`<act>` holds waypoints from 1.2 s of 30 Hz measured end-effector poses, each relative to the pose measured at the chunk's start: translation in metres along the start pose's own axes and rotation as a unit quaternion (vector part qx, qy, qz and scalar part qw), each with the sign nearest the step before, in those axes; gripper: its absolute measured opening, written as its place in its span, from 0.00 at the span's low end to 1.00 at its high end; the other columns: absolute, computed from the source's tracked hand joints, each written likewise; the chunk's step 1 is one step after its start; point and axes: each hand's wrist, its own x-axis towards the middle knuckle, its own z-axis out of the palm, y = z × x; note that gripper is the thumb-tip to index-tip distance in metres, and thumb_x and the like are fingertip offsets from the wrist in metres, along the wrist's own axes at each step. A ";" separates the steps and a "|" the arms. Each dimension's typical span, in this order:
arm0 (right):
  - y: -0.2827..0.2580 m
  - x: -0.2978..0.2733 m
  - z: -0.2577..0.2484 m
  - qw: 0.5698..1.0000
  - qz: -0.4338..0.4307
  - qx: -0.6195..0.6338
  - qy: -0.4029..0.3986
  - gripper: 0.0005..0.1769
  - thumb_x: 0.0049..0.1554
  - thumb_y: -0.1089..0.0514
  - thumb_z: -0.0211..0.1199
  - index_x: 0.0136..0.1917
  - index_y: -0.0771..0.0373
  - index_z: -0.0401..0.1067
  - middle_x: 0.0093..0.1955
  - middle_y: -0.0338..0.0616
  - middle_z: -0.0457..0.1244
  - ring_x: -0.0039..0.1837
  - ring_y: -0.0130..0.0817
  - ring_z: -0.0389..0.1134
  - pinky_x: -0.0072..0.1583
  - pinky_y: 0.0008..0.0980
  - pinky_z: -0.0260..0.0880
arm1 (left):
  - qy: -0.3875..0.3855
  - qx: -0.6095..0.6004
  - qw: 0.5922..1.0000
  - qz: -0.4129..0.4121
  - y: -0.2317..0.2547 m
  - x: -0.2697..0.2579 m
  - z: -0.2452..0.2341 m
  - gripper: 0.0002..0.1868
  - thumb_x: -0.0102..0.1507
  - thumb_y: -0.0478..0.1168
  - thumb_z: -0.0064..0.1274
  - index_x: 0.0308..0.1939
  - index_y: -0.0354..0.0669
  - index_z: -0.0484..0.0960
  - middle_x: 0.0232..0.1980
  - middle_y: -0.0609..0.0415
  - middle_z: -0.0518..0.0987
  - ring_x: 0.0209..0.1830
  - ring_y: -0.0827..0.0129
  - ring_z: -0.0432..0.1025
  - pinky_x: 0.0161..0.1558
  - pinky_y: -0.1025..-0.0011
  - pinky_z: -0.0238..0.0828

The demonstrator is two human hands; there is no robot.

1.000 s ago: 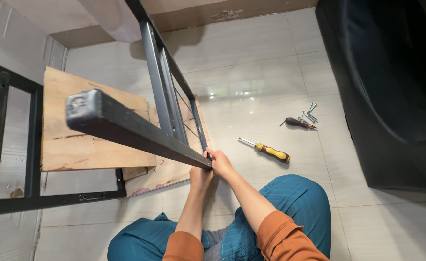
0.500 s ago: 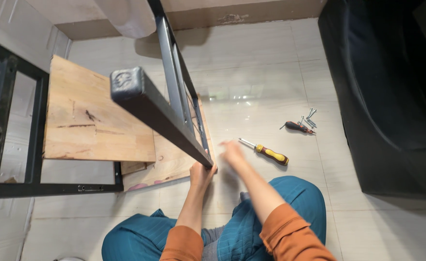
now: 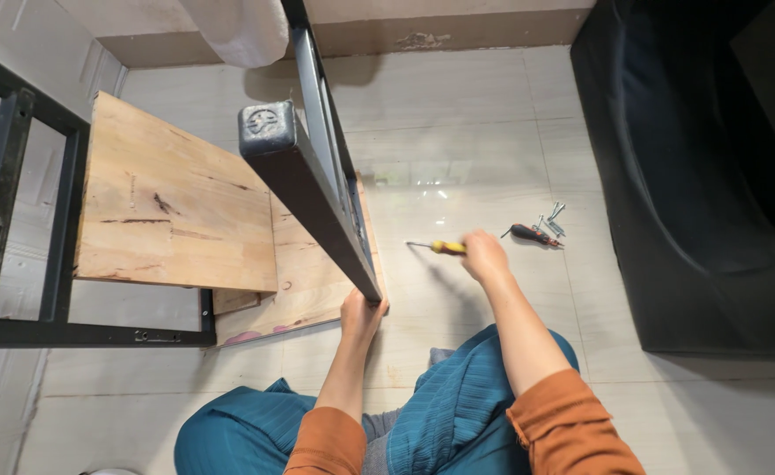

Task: The person assembles a small table by attaching metal frame sections to wooden boards using a screwdriver. They align the frame, insert screws, and tighten them to secure the components together.

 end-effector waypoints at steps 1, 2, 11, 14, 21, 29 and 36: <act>-0.013 -0.001 -0.014 0.991 -0.077 0.079 0.072 0.16 0.46 0.64 0.69 0.50 0.58 0.76 0.52 0.48 0.68 0.57 0.51 0.69 0.56 0.47 0.71 | -0.002 0.004 1.000 -0.005 -0.001 -0.001 0.001 0.11 0.54 0.37 0.68 0.33 0.38 0.80 0.30 0.51 0.82 0.29 0.63 0.79 0.35 0.67 0.75; -0.027 -0.001 -0.028 0.978 -0.122 0.137 0.096 0.15 0.47 0.63 0.71 0.50 0.59 0.74 0.51 0.48 0.67 0.55 0.50 0.69 0.55 0.46 0.71 | -0.004 0.008 1.000 -0.010 -0.002 0.000 0.002 0.10 0.55 0.37 0.67 0.33 0.38 0.81 0.30 0.51 0.82 0.29 0.63 0.79 0.35 0.67 0.75; -0.122 -0.014 -0.095 0.883 -0.361 0.297 0.033 0.20 0.52 0.63 0.70 0.56 0.60 0.67 0.48 0.47 0.65 0.51 0.46 0.70 0.53 0.39 0.73 | 0.010 0.022 1.000 0.012 -0.028 0.007 0.021 0.41 0.53 0.42 0.67 0.70 0.41 0.71 0.37 0.49 0.85 0.34 0.62 0.82 0.42 0.67 0.77; -0.136 -0.009 -0.091 0.896 -0.370 0.244 0.014 0.20 0.49 0.65 0.70 0.54 0.60 0.67 0.46 0.48 0.64 0.49 0.49 0.68 0.50 0.42 0.71 | 0.018 0.041 0.998 0.054 -0.036 0.009 0.025 0.42 0.52 0.41 0.69 0.69 0.38 0.71 0.42 0.48 0.84 0.39 0.59 0.80 0.43 0.64 0.75; -0.140 0.005 -0.070 0.888 -0.404 0.216 0.037 0.18 0.49 0.67 0.66 0.52 0.61 0.65 0.44 0.48 0.63 0.48 0.48 0.68 0.48 0.43 0.71 | 0.005 0.041 0.999 0.029 -0.030 0.011 0.028 0.39 0.53 0.39 0.66 0.69 0.41 0.72 0.38 0.54 0.84 0.35 0.64 0.80 0.41 0.68 0.75; -0.139 0.007 -0.059 0.894 -0.399 0.200 0.034 0.16 0.51 0.66 0.65 0.50 0.61 0.63 0.43 0.47 0.63 0.47 0.45 0.68 0.47 0.41 0.71 | 0.000 0.017 0.998 0.062 -0.008 0.008 0.020 0.35 0.54 0.37 0.64 0.66 0.39 0.74 0.34 0.57 0.81 0.30 0.68 0.78 0.38 0.70 0.74; -0.142 0.007 -0.062 0.905 -0.379 0.191 0.028 0.16 0.51 0.66 0.66 0.50 0.61 0.64 0.43 0.47 0.63 0.45 0.45 0.68 0.44 0.40 0.71 | 0.004 0.039 0.998 0.059 -0.007 0.008 0.020 0.35 0.53 0.37 0.65 0.65 0.39 0.75 0.33 0.56 0.81 0.30 0.67 0.77 0.37 0.69 0.73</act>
